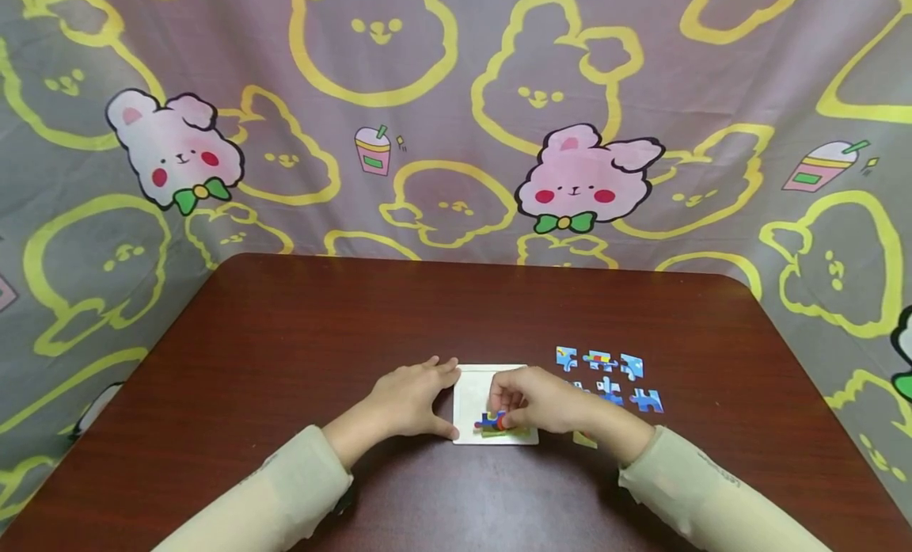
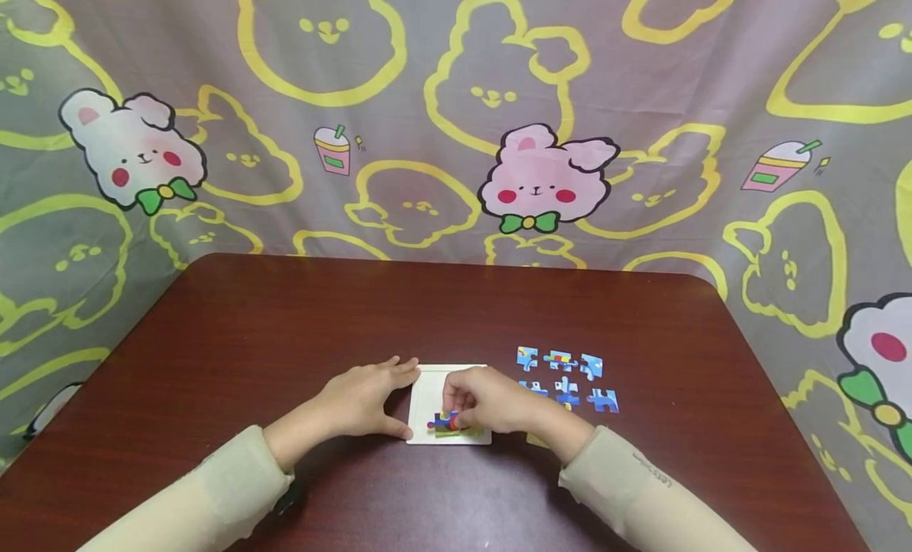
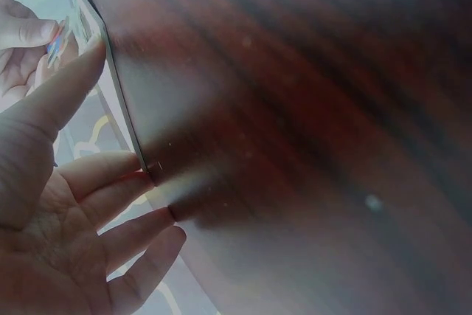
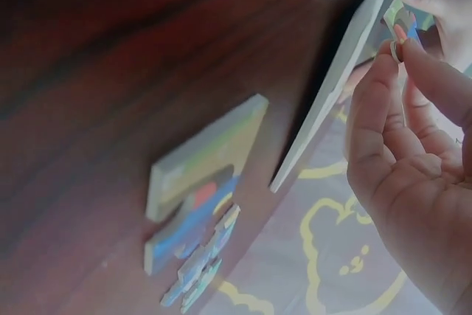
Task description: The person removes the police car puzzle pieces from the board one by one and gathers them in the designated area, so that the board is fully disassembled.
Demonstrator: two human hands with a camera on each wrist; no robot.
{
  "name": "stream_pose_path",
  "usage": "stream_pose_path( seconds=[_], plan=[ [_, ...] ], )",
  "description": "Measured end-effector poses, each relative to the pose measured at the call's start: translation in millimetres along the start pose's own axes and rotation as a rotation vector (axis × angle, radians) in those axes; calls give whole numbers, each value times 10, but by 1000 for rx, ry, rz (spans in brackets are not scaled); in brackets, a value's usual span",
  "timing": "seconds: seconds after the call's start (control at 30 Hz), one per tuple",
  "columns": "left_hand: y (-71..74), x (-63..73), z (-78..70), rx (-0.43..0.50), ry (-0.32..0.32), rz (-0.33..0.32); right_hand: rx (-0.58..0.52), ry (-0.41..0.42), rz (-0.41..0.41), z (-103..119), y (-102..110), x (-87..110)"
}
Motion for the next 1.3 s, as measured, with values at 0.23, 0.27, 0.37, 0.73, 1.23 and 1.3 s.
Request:
stream_pose_path(
  seconds=[0.23, 0.27, 0.37, 0.73, 1.23, 1.3],
  plan=[
    [-1, -7, 6, 4, 7, -2, -7, -8, -7, -21, 74, 68],
    [0, -6, 6, 1, 8, -1, -7, -15, -8, -31, 86, 80],
    [-5, -6, 7, -6, 10, 4, -26, -34, -20, -65, 127, 129],
    [-21, -12, -2, -18, 12, 16, -49, -71, -84, -168, 314, 422],
    [-18, -11, 9, 0, 13, 16, -13, -76, -182, -359, 592, 952],
    [-21, -8, 13, -1, 13, 16, -7, -67, -190, -379, 618, 1007]
  ],
)
Point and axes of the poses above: each hand's wrist, its own x-axis away from the middle knuckle, its own y-axis out of the back of the hand, z = x × y, the point moved 8 cm from there along -x, towards the middle knuckle, and after that the axes turned 1 degree about y, right-handed, at the moved point
